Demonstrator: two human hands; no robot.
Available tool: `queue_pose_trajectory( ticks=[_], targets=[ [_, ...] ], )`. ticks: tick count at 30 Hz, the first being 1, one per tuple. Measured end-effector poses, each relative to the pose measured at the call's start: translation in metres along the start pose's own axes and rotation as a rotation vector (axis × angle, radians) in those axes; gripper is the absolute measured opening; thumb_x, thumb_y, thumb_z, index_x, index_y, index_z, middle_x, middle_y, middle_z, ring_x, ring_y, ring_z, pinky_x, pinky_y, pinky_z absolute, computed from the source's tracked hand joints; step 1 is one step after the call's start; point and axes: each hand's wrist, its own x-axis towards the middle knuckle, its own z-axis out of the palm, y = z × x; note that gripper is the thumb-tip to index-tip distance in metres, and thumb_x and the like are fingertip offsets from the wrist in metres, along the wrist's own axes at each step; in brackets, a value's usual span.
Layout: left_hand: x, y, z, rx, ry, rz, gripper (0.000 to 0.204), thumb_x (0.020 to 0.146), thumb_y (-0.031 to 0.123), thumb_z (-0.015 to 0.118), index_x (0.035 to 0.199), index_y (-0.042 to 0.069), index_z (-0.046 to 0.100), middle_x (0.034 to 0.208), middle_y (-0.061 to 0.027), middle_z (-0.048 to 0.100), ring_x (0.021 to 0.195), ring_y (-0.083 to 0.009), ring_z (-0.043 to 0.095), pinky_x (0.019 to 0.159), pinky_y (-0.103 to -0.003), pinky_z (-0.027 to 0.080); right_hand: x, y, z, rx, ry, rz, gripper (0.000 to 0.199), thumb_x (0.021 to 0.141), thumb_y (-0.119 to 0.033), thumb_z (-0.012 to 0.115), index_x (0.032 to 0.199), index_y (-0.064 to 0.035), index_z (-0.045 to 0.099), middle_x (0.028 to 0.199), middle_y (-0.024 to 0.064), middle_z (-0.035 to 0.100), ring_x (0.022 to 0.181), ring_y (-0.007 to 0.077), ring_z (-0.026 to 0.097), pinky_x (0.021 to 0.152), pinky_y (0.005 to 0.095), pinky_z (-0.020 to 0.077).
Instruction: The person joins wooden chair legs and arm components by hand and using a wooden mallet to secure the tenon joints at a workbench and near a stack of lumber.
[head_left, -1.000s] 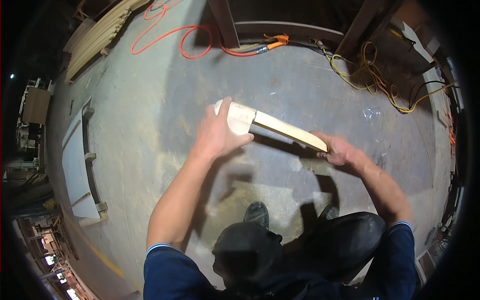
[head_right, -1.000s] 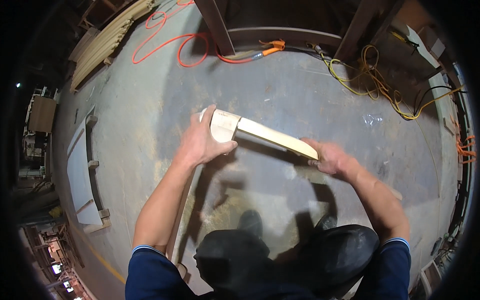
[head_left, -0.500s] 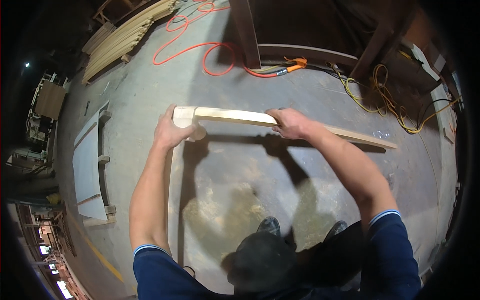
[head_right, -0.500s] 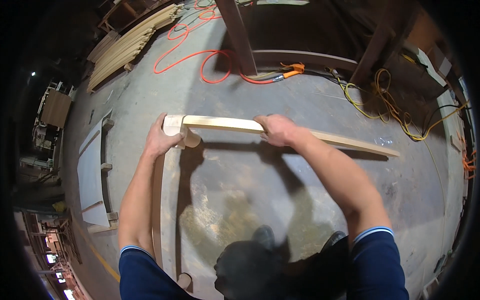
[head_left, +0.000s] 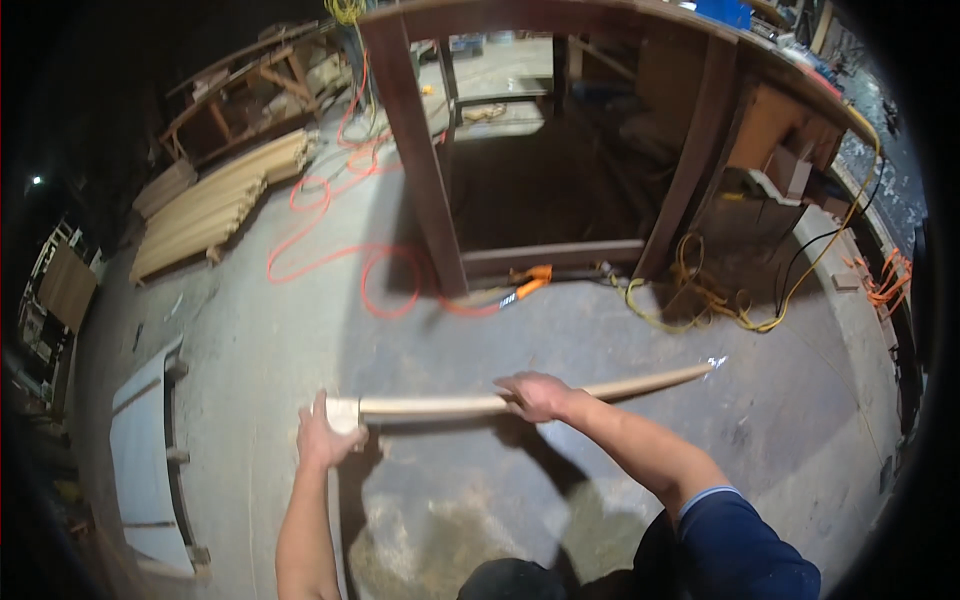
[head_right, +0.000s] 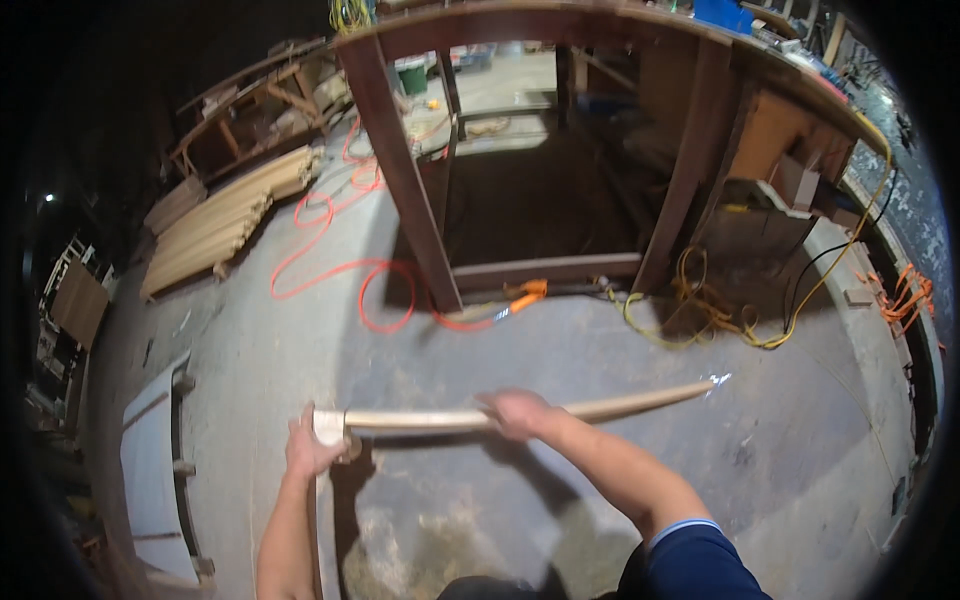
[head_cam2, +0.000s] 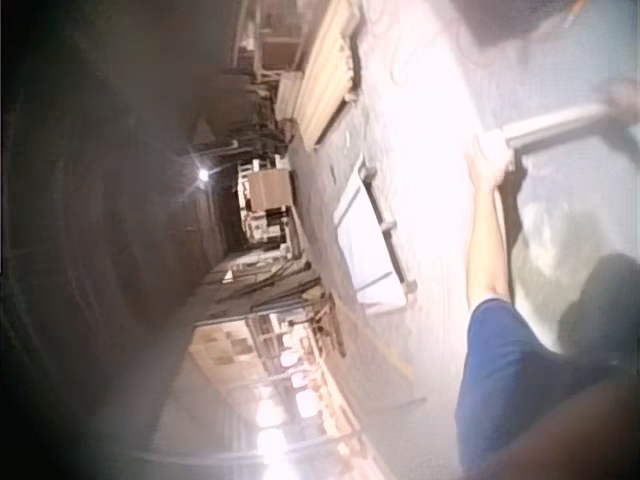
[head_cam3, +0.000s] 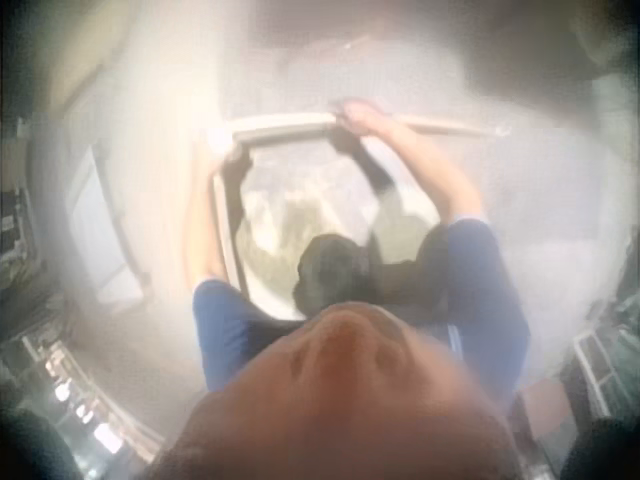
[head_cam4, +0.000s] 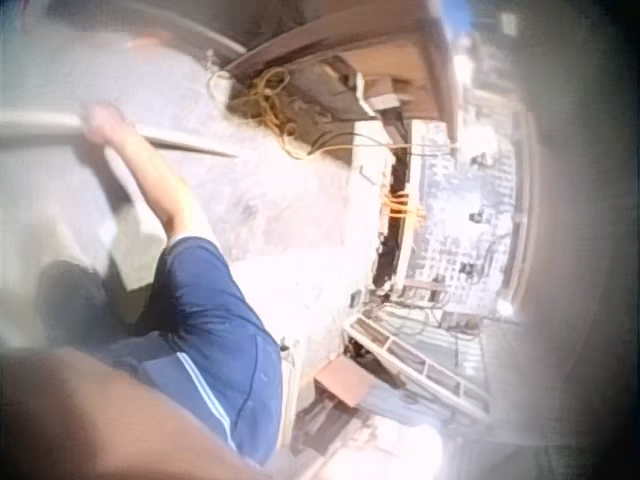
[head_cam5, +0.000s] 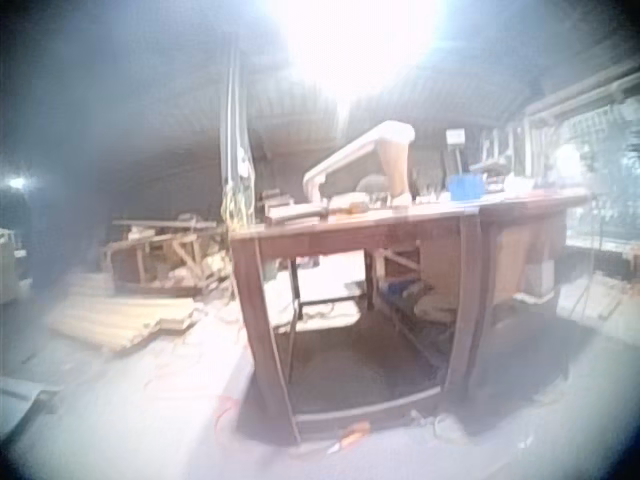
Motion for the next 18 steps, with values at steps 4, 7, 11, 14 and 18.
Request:
queue_pose_trajectory(
  ticks=[4, 7, 11, 14, 18],
  targets=[
    [-0.01, -0.004, -0.009, 0.008, -0.005, -0.005, 0.117, 0.064, 0.049, 0.085, 0.16, 0.013, 0.03, 0.14, -0.0242, 0.044, 0.129, -0.0438, 0.052, 0.106, -0.051, 0.048, -0.045, -0.004, -0.11, -0.013, 0.092, 0.048, 0.055, 0.097, -0.036, 0.065, 0.144, -0.0095, 0.056, 0.124, 0.024, 0.069, 0.115, 0.0422, 0.064, 0.102, 0.0465, 0.0503],
    [-0.014, -0.008, -0.009, 0.004, -0.015, -0.014, 0.116, 0.065, 0.049, 0.085, 0.161, 0.014, 0.028, 0.147, -0.0248, 0.039, 0.136, -0.0436, 0.045, 0.111, -0.053, 0.043, -0.071, -0.016, -0.205, -0.076, 0.125, 0.173, 0.053, 0.096, -0.035, 0.067, 0.142, -0.0093, 0.059, 0.124, 0.0202, 0.07, 0.114, 0.0377, 0.067, 0.099, 0.045, 0.0532],
    [-0.015, 0.0, 0.0, 0.037, -0.014, -0.029, 0.114, 0.071, 0.048, 0.085, 0.162, 0.015, 0.026, 0.162, -0.0272, 0.022, 0.15, -0.0426, 0.027, 0.121, -0.06, 0.026, -0.105, -0.037, -0.295, 0.117, 0.344, 0.222, 0.051, 0.095, -0.027, 0.068, 0.139, -0.0038, 0.06, 0.121, 0.0204, 0.072, 0.111, 0.0335, 0.07, 0.098, 0.0412, 0.0557],
    [-0.016, -0.002, -0.008, 0.088, -0.021, -0.084, 0.114, 0.071, 0.048, 0.085, 0.162, 0.014, 0.025, 0.165, -0.0285, 0.016, 0.154, -0.0425, 0.019, 0.123, -0.063, 0.018, -0.129, -0.062, -0.299, 0.282, 0.476, 0.168, 0.046, 0.095, -0.028, 0.067, 0.134, -0.0029, 0.063, 0.121, 0.0208, 0.072, 0.11, 0.0336, 0.07, 0.096, 0.0412, 0.0555],
    [-0.007, 0.043, -0.024, 0.186, -0.071, -0.027, 0.109, 0.074, 0.041, 0.086, 0.161, 0.011, 0.027, 0.166, -0.0289, 0.015, 0.157, -0.042, 0.01, 0.124, -0.065, 0.01, -0.225, -0.032, -0.244, 0.21, 0.417, 0.341, 0.045, 0.094, -0.031, 0.067, 0.13, -0.0035, 0.065, 0.115, 0.0203, 0.074, 0.109, 0.0355, 0.07, 0.097, 0.0439, 0.0544]
  ],
)
